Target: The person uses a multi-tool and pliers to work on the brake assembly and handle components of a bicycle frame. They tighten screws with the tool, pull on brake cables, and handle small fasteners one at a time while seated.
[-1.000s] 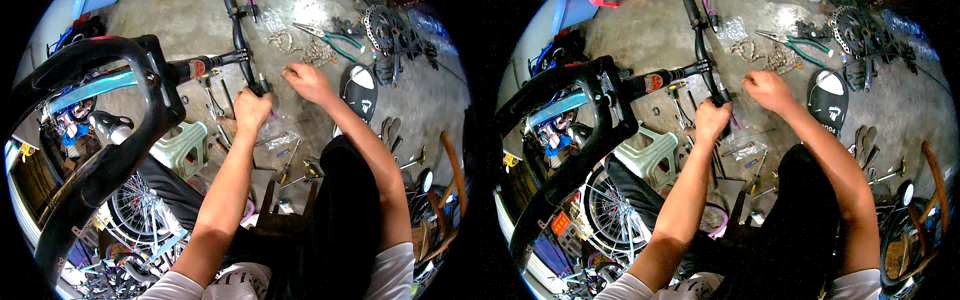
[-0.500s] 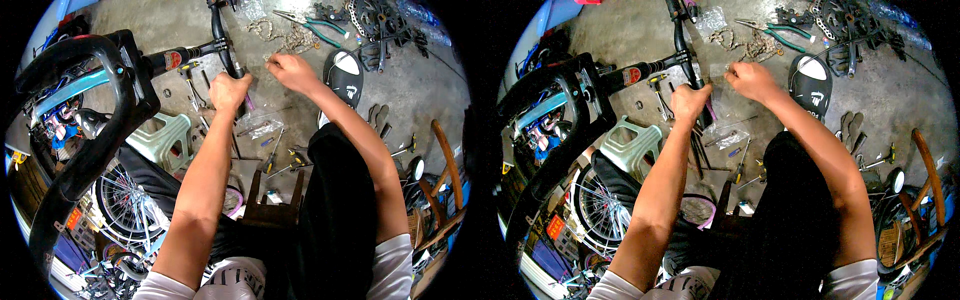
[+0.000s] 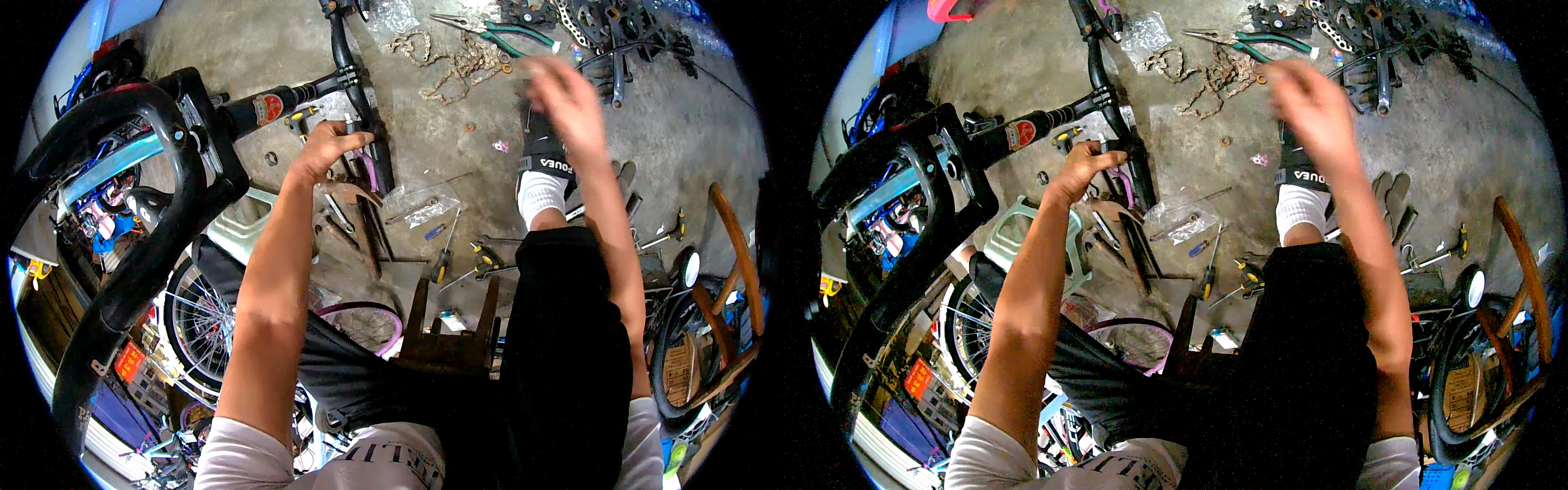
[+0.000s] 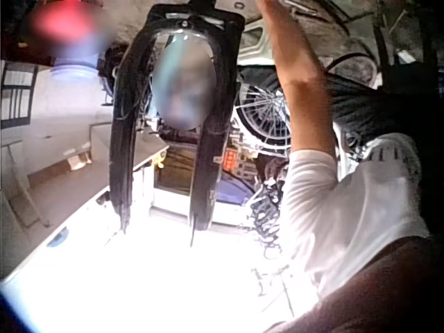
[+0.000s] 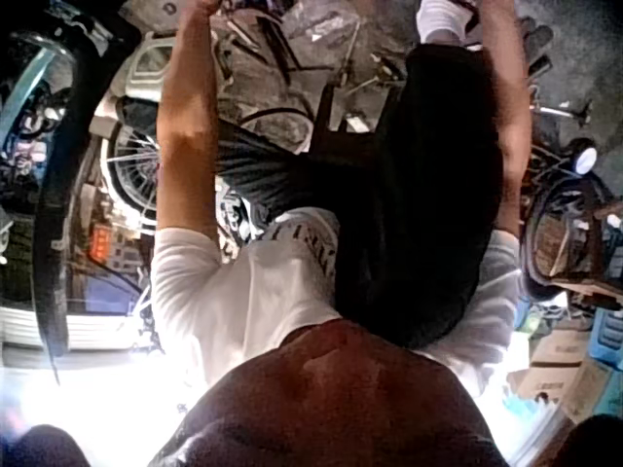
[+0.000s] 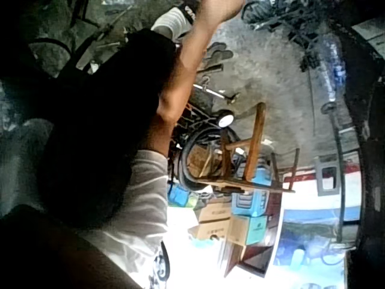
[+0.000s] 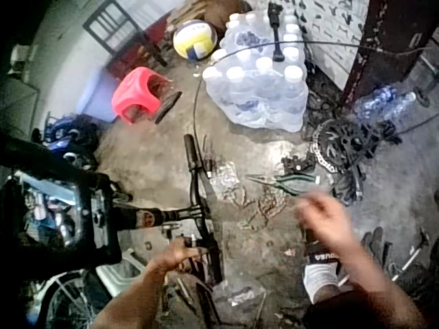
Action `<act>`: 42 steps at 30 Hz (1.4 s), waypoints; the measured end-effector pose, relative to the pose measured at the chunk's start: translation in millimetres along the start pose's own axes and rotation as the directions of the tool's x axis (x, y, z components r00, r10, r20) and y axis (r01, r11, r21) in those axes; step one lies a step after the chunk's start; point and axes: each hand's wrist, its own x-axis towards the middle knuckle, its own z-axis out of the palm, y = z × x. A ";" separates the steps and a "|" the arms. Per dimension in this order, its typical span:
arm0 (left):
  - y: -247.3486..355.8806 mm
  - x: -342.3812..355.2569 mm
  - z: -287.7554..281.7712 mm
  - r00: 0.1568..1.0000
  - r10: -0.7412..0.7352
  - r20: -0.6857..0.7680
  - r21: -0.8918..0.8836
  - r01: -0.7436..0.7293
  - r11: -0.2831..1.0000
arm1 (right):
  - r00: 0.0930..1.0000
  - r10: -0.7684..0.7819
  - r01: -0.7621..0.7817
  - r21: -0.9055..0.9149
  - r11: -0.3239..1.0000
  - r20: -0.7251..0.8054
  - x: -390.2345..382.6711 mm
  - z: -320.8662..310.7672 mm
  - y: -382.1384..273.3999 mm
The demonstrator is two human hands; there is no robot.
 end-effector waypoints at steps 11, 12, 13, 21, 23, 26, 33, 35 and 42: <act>-32.2 15.3 -18.3 0.943 0.100 0.318 -0.532 0.090 0.842 | 0.703 0.159 -0.441 -0.249 0.862 -0.693 -268.9 -109.7 121.1; -29.8 15.0 -17.4 0.936 0.127 0.328 -0.548 0.078 0.833 | 0.738 0.161 -0.475 -0.335 0.814 -0.656 -283.2 -94.5 127.1; -27.4 17.8 -14.9 0.946 0.113 0.305 -0.562 0.083 0.823 | 0.780 0.153 -0.487 -0.436 0.757 -0.606 -301.2 -76.3 132.0; -46.0 -44.4 60.8 0.906 -0.039 -0.421 -0.520 -0.206 0.829 | 0.972 0.148 0.047 -0.765 0.642 0.184 -270.2 70.8 114.2; -58.4 -62.3 73.8 0.842 -0.014 -0.539 -0.427 -0.259 0.866 | 0.968 0.205 -0.031 -0.736 0.676 0.147 -256.6 82.2 115.6; -68.9 -86.8 104.2 0.787 -0.079 -0.611 -0.468 -0.279 0.839 | 0.963 0.173 0.071 -0.815 0.575 0.206 -265.7 85.9 155.0; -74.8 -84.4 103.4 0.690 -0.086 -0.718 -0.321 -0.218 0.922 | 0.962 0.134 0.079 -0.709 0.700 0.240 -258.0 60.3 135.0; -81.8 -66.7 79.9 0.744 -0.067 -0.665 -0.396 -0.275 0.876 | 0.962 0.123 0.058 -0.621 0.781 0.244 -253.5 54.8 113.4; -0.7 -20.2 23.6 0.981 -0.048 -0.189 -0.458 -0.045 0.888 | 0.836 0.543 -0.535 0.351 0.768 0.085 -200.7 96.4 61.9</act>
